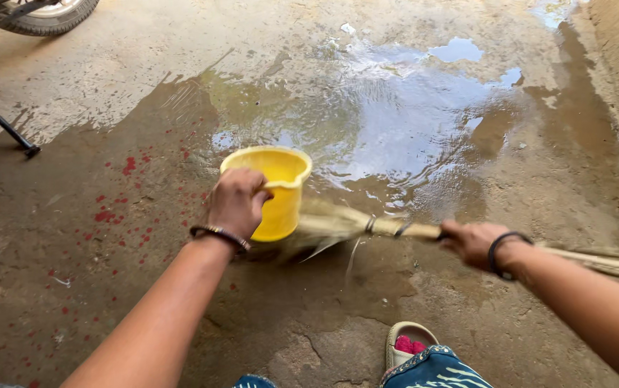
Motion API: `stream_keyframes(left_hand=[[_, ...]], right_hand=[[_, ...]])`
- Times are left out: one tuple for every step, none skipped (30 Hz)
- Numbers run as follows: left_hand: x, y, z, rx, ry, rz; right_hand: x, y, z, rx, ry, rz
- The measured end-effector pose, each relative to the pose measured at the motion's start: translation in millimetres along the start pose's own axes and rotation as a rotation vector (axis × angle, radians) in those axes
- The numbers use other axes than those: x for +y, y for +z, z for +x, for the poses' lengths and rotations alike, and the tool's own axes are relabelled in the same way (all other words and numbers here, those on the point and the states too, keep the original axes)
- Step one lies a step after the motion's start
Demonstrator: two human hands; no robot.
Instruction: The person scoops water from a black bucket using a yellow cup and pours it onto a concrete floor. They then use a traditional straw broom to sweep the wet area, spreading the water and cleaning the surface near a parked motorcycle.
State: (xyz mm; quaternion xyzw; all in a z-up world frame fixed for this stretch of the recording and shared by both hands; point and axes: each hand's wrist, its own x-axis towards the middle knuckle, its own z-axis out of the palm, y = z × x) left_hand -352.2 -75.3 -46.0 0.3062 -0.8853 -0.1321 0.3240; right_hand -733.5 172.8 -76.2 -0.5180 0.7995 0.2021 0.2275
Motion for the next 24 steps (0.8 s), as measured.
stream_keyframes(left_hand=[[-4.5,-1.8,-10.4,-0.015,-0.020,0.006],[-8.8,-4.1,-21.8,-0.029,-0.039,0.012],[-13.2,-7.2,-31.9,-0.044,-0.058,0.019],[-17.1,-10.9,-41.2,-0.053,-0.076,0.033],[-20.2,-15.1,-50.3,-0.062,-0.095,0.048],[-22.2,-19.3,-57.7,-0.070,-0.115,0.062],[-23.7,-24.0,-63.2,-0.067,-0.134,0.061],[-24.5,-29.5,-68.3,-0.063,-0.152,0.059],[-23.9,-34.0,-73.3,-0.062,-0.172,0.056],[-23.6,-38.4,-75.4,-0.059,-0.188,0.052],[-23.6,-42.2,-74.1,-0.057,-0.202,0.046],[-23.1,-45.8,-72.6,-0.055,-0.216,0.039],[-22.0,-47.7,-70.4,-0.048,-0.212,0.045],[-20.9,-49.4,-68.3,-0.040,-0.208,0.051],[-19.4,-51.8,-68.1,-0.032,-0.207,0.059],[-17.5,-53.2,-68.5,-0.026,-0.214,0.059],[-16.1,-53.8,-67.6,-0.018,-0.218,0.061],[-14.7,-54.0,-67.3,-0.010,-0.223,0.063],[-13.1,-53.9,-69.1,-0.021,-0.235,0.054],[-11.8,-53.2,-71.0,-0.032,-0.247,0.046],[-11.4,-51.9,-70.9,-0.042,-0.255,0.038],[-10.9,-49.7,-71.1,-0.039,-0.237,0.023],[-10.6,-48.3,-73.4,-0.035,-0.224,0.013],[-10.6,-47.1,-75.7,-0.031,-0.211,0.002]], right_hand=[[2.3,-9.2,4.6,-0.013,0.116,0.027],[5.8,-20.6,9.1,-0.024,0.233,0.053],[9.9,-31.2,12.2,0.006,0.279,0.078],[14.0,-40.1,14.3,0.036,0.326,0.102],[15.1,-48.1,18.8,0.067,0.350,0.148],[14.2,-54.5,24.2,0.098,0.374,0.194],[10.7,-57.2,29.0,0.130,0.397,0.241],[5.4,-55.3,31.8,0.142,0.382,0.302],[0.5,-49.7,32.1,0.152,0.367,0.362],[-3.8,-43.4,31.6,0.161,0.353,0.421],[-6.0,-36.2,28.9,0.152,0.305,0.412],[-7.5,-27.1,25.3,0.143,0.257,0.402],[-6.5,-16.7,20.9,0.137,0.212,0.392],[-4.8,-4.9,16.8,0.163,0.116,0.331],[-3.1,7.5,13.1,0.187,0.016,0.270],[1.2,18.5,8.8,0.210,-0.084,0.208],[6.1,27.7,5.1,0.138,-0.122,0.151],[10.2,35.9,2.0,0.066,-0.159,0.094],[15.0,41.2,0.2,-0.009,-0.198,0.036],[21.8,42.5,-1.0,-0.011,-0.171,0.044],[28.5,42.1,-2.1,-0.008,-0.142,0.052],[32.7,42.0,-2.6,-0.006,-0.113,0.061],[36.8,37.2,0.1,-0.038,0.041,0.055],[43.3,28.0,3.7,-0.069,0.195,0.049]])
